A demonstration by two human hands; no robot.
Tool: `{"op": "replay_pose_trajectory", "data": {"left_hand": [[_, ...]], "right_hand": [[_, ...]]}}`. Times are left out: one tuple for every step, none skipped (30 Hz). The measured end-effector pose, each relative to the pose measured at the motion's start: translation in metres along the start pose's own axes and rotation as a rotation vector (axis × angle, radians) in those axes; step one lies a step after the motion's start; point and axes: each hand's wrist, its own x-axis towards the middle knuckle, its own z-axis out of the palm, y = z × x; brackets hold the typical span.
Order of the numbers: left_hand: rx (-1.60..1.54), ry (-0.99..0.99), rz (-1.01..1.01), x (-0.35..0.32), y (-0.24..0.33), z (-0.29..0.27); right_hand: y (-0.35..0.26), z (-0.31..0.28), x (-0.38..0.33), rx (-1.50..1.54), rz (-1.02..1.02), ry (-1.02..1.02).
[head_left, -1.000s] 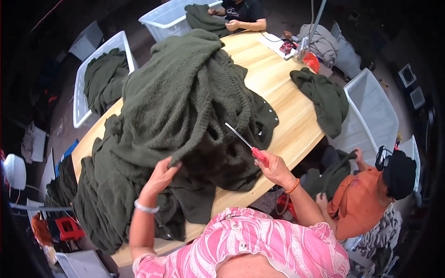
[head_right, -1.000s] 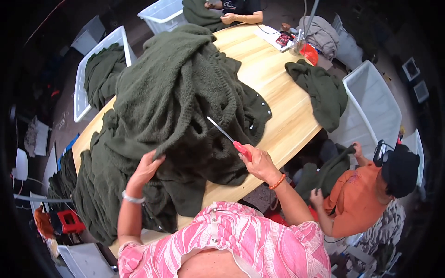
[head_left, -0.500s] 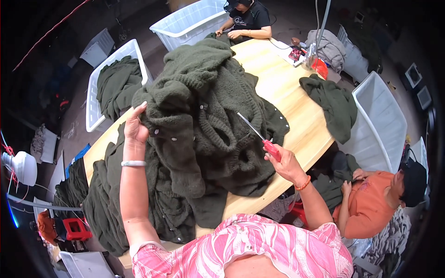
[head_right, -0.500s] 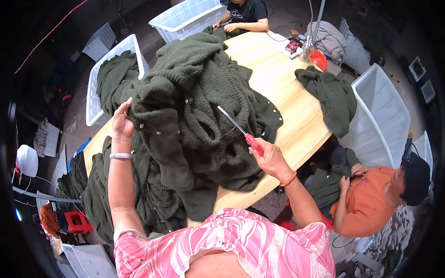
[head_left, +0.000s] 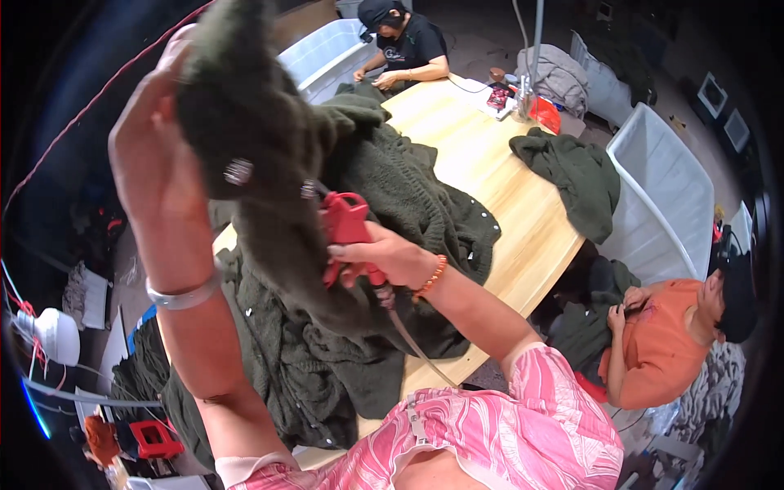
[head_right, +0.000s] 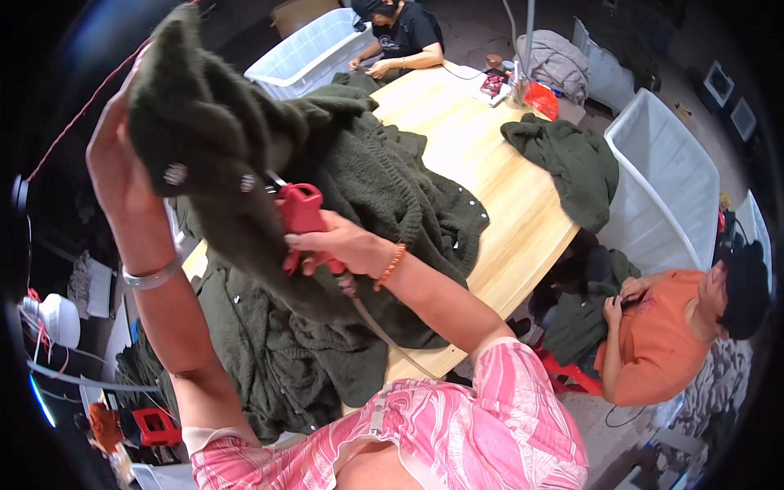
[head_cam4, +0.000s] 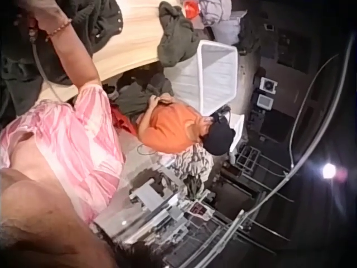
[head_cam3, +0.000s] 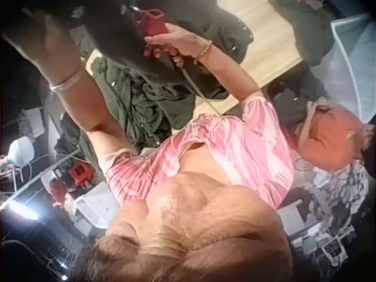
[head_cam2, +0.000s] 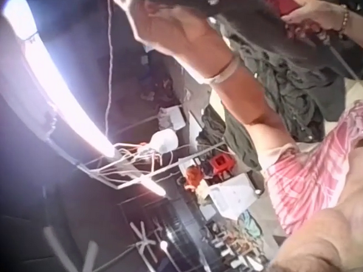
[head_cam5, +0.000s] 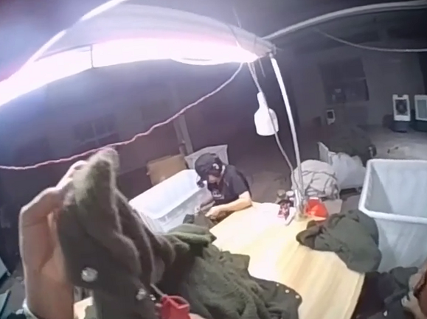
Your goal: Trimming excess threads and inspecting finished sweaters in a sewing factory.
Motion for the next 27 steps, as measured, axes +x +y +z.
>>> {"op": "replay_pose_trajectory", "data": {"left_hand": [[0.056, -0.014, 0.004, 0.007, 0.008, -0.013], [0.118, -0.02, 0.011, 0.015, 0.013, -0.014], [0.004, -0.135, -0.077, 0.019, 0.011, -0.005], [-0.013, -0.148, -0.087, 0.025, 0.009, -0.016], [-0.045, -0.057, -0.075, 0.025, 0.021, -0.037], [-0.043, 0.045, -0.049, 0.019, 0.045, -0.041], [-0.051, 0.22, -0.032, 0.014, 0.052, -0.044], [-0.042, 0.235, -0.022, 0.006, 0.061, -0.065], [0.087, 0.299, 0.046, -0.005, 0.073, -0.096], [0.16, 0.334, 0.097, -0.005, 0.053, -0.128], [0.619, 0.426, 0.231, -0.007, 0.024, -0.132], [0.998, 0.435, 0.348, -0.008, -0.008, -0.104], [0.409, 0.27, 0.138, -0.007, 0.001, -0.106], [-0.178, 0.092, -0.078, -0.004, 0.008, -0.109], [-0.181, 0.076, -0.077, 0.0, 0.002, -0.091], [-0.274, 0.04, -0.102, 0.005, -0.015, -0.057], [-0.363, 0.002, -0.129, 0.007, -0.026, -0.027], [-0.378, -0.026, -0.143, 0.011, -0.035, -0.009], [-0.235, -0.03, -0.086, 0.012, -0.038, 0.01], [-0.116, -0.051, -0.036, 0.016, -0.047, 0.024], [0.692, 0.169, 0.124, 0.014, -0.044, 0.028], [1.505, 0.393, 0.321, 0.007, -0.031, 0.027], [1.703, 0.337, 0.405, 0.007, -0.026, 0.026], [1.877, 0.278, 0.502, 0.011, -0.029, 0.016], [1.661, 0.222, 0.505, 0.007, -0.023, -0.005], [1.449, 0.182, 0.504, 0.004, -0.015, -0.029], [1.426, 0.166, 0.496, 0.003, -0.01, -0.047]], "right_hand": [[-0.004, -0.003, 0.004, -0.013, 0.038, -0.039], [-0.009, -0.003, 0.007, -0.022, 0.081, -0.086], [-0.015, -0.002, 0.005, 0.028, 0.054, -0.115], [-0.024, -0.006, -0.002, 0.027, 0.044, -0.093], [-0.034, -0.011, -0.01, -0.118, 0.007, -0.051], [-0.045, -0.006, -0.016, -0.255, -0.032, -0.045], [-0.063, -0.007, -0.027, -0.238, -0.068, -0.013], [-0.079, -0.008, -0.039, -0.218, -0.098, 0.013], [-0.09, -0.013, -0.048, -0.271, -0.118, 0.072], [-0.1, -0.023, -0.058, -0.354, -0.144, 0.188], [-0.101, -0.028, -0.058, -0.361, -0.142, 0.203], [-0.102, -0.03, -0.054, -0.439, -0.142, 0.244], [-0.101, -0.028, -0.051, -0.518, -0.148, 0.276], [-0.09, -0.033, -0.04, -0.526, -0.11, 0.221], [-0.075, -0.042, -0.03, -0.474, -0.07, 0.207], [-0.059, -0.053, -0.021, -0.423, -0.033, 0.204], [-0.045, -0.06, -0.015, -0.337, -0.022, 0.186], [-0.034, -0.065, -0.01, -0.251, -0.014, 0.177], [-0.028, -0.061, -0.007, -0.188, -0.006, 0.117], [-0.025, -0.061, -0.007, -0.132, -0.009, 0.085], [-0.021, -0.055, -0.002, -0.081, 0.01, 0.048], [-0.017, -0.042, 0.006, -0.025, 0.029, -0.004], [-0.013, -0.037, 0.014, -0.025, 0.059, -0.062], [-0.014, -0.039, 0.014, -0.03, 0.09, -0.103], [-0.015, -0.032, 0.016, -0.01, 0.09, -0.153], [-0.019, -0.027, 0.014, 0.004, 0.096, -0.211], [-0.025, -0.029, 0.006, 0.005, 0.087, -0.183]]}}
